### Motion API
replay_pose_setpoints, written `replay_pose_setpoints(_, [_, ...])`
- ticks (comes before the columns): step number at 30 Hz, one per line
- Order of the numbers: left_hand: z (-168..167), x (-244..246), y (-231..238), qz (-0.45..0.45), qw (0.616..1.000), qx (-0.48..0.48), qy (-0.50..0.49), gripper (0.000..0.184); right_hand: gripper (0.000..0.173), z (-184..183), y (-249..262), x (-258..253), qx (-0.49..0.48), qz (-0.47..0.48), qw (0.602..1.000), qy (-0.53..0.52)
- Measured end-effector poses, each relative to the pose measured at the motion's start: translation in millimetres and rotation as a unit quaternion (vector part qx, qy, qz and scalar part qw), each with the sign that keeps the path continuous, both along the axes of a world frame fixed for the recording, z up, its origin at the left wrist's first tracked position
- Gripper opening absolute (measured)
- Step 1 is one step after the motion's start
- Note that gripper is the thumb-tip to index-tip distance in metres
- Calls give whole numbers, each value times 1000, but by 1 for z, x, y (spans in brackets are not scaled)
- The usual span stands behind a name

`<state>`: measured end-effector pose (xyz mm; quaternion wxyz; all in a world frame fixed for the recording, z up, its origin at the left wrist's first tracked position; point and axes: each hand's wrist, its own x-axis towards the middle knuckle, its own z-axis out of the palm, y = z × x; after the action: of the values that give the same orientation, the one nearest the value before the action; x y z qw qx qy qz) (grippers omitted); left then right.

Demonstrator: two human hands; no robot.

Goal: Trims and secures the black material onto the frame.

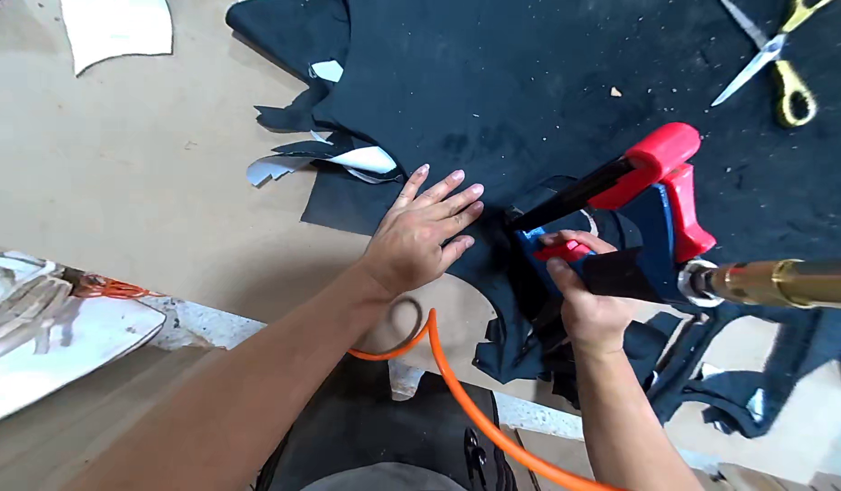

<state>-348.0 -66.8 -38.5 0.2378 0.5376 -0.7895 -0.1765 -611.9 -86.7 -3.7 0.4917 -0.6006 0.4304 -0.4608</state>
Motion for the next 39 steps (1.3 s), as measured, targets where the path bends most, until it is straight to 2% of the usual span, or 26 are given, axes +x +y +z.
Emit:
replay_pose_setpoints(5, [-1,2,0,3,1000,-9,5,41,31,0,-2,5,-2,15,1000,-17])
replay_pose_setpoints(10, [-1,0,-1,3,1000,-9,0,42,31,7,15,10,17,13,999,36])
replay_pose_setpoints(18, [-1,4,0,2,1000,-2,3,43,31,10,28,22,14,19,998,60])
replay_pose_setpoints(29, [4,10,-2,-32,999,41,2,67,28,7,39,33,4,32,998,49])
replay_pose_setpoints(32, [12,10,-1,-51,996,78,7,79,35,20,43,27,24,2,996,87])
replay_pose_setpoints(34, [31,16,7,-16,990,124,69,81,36,39,45,26,27,-14,989,146])
replay_pose_setpoints(36, [62,28,35,97,965,191,153,77,34,59,48,27,7,-6,974,224])
replay_pose_setpoints(37, [80,35,56,167,939,214,209,68,38,69,49,29,-19,23,962,271])
replay_pose_setpoints(38, [98,42,77,245,895,234,289,54,41,78,45,33,-52,72,944,316])
replay_pose_setpoints(39, [111,49,99,316,828,257,385,39,40,85,40,40,-100,126,920,358])
